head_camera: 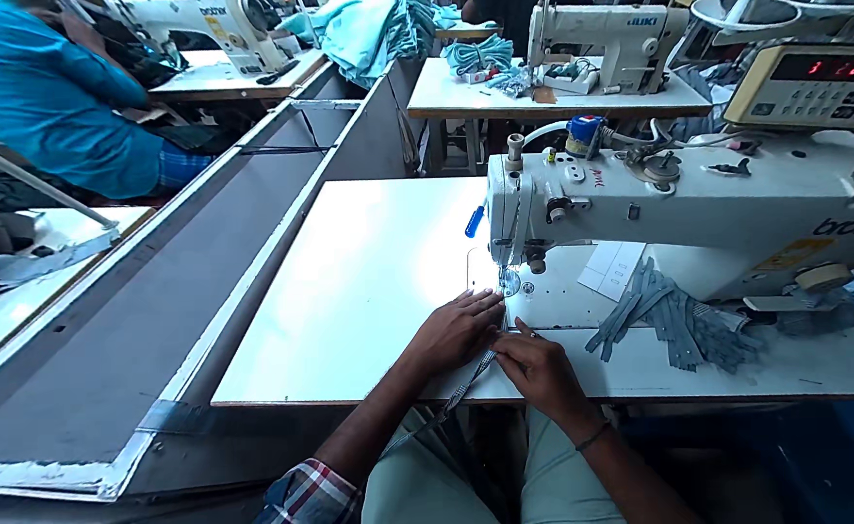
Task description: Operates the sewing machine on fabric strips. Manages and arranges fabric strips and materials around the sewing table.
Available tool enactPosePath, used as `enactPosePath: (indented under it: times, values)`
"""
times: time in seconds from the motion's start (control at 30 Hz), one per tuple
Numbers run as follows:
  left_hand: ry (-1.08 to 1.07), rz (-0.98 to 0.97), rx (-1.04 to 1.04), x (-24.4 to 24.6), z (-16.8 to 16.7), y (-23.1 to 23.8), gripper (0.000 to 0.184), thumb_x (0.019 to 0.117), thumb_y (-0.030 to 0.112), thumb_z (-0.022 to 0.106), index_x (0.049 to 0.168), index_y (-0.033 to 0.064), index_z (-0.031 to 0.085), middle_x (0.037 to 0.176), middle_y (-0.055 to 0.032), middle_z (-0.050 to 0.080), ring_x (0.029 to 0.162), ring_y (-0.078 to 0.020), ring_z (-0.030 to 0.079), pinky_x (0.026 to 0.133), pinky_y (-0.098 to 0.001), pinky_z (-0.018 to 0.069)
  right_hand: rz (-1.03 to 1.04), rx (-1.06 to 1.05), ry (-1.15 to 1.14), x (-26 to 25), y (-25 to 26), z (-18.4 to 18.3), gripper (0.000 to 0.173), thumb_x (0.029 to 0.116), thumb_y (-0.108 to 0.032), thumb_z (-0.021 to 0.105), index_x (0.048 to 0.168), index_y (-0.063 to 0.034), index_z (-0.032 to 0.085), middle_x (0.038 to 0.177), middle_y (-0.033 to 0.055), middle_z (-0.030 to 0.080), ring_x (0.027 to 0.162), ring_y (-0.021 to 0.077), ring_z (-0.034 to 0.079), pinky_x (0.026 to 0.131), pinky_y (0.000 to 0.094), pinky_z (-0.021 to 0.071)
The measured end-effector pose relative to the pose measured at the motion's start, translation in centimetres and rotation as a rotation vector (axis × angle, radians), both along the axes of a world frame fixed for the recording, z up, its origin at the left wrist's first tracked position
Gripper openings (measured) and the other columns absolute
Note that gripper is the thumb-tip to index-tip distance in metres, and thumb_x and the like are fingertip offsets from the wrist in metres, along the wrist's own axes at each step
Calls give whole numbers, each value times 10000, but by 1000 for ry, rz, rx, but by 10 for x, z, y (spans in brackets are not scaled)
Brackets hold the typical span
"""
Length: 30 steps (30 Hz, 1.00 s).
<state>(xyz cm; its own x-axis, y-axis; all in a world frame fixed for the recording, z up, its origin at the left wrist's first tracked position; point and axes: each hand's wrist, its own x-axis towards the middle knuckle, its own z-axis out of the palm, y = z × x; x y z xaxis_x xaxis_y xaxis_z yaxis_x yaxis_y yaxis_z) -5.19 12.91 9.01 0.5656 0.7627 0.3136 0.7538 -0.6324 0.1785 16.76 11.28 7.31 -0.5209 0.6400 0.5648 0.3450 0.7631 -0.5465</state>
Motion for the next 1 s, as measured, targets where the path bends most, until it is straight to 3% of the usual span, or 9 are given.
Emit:
enactPosePath:
  times: [0.13,0.23,0.3,0.4,0.53,0.63,0.7,0.77,1.0]
  values:
    - [-119,22,-68,-2,1,-7,467,1100,320,360,1411,101,631,1505,-43,575,1462,-180,458,1250,-413,321,-20,10,-9,-4,9,2,138,963,-114,661,999,-76,789,1040,7,774,1105,100,713,1171,417,465]
    - [-355,124,-115,3,-1,-41,388,1080,267,429,1281,93,711,1404,-32,648,1417,-172,508,1238,-426,359,-30,9,-8,-5,16,2,153,969,-114,653,1015,-82,795,1079,14,776,1140,116,706,1168,421,468]
    - [-401,257,-63,12,-5,-74,349,1058,336,503,1172,110,744,1336,-3,681,1368,-154,550,1191,-434,423,-31,0,-12,-5,20,1,166,974,-123,648,1024,-85,801,1100,21,778,1173,128,696,1171,418,462]
    - [-302,488,82,26,-15,-113,312,956,463,655,1035,179,758,1089,34,696,1069,-150,628,904,-424,498,-23,-15,-24,-4,22,1,160,981,-127,651,1022,-79,798,1099,21,778,1182,123,693,1183,426,454]
    - [-336,620,44,32,-18,-132,184,944,313,625,929,168,736,835,46,641,807,-133,602,726,-371,490,19,26,-29,-5,23,2,128,957,-110,675,991,-68,791,1063,27,776,1169,148,696,1201,455,418]
    - [-624,557,-241,37,2,-153,123,951,259,646,919,160,711,764,70,648,666,-72,601,627,-296,532,107,38,-25,-2,22,2,124,967,-82,660,994,-57,779,1059,40,766,1179,158,684,1225,460,386]
    - [-982,417,-550,38,16,-173,164,997,195,640,942,60,716,739,-28,669,622,-131,626,583,-294,548,149,52,-16,0,17,5,130,961,-60,655,990,-54,782,1053,46,764,1161,163,691,1211,450,404]
    - [-1210,293,-798,39,27,-199,230,1031,189,621,965,-19,694,786,-102,692,680,-185,675,650,-334,598,170,65,-20,6,11,8,144,976,-59,640,1010,-52,780,1074,57,758,1180,177,683,1204,446,416]
    - [-1376,-88,-1144,20,56,-271,270,1078,201,542,1063,10,732,916,-108,762,798,-158,734,749,-328,615,216,130,-32,19,-23,16,178,994,-64,615,1041,-51,786,1098,54,764,1214,200,671,1178,431,454]
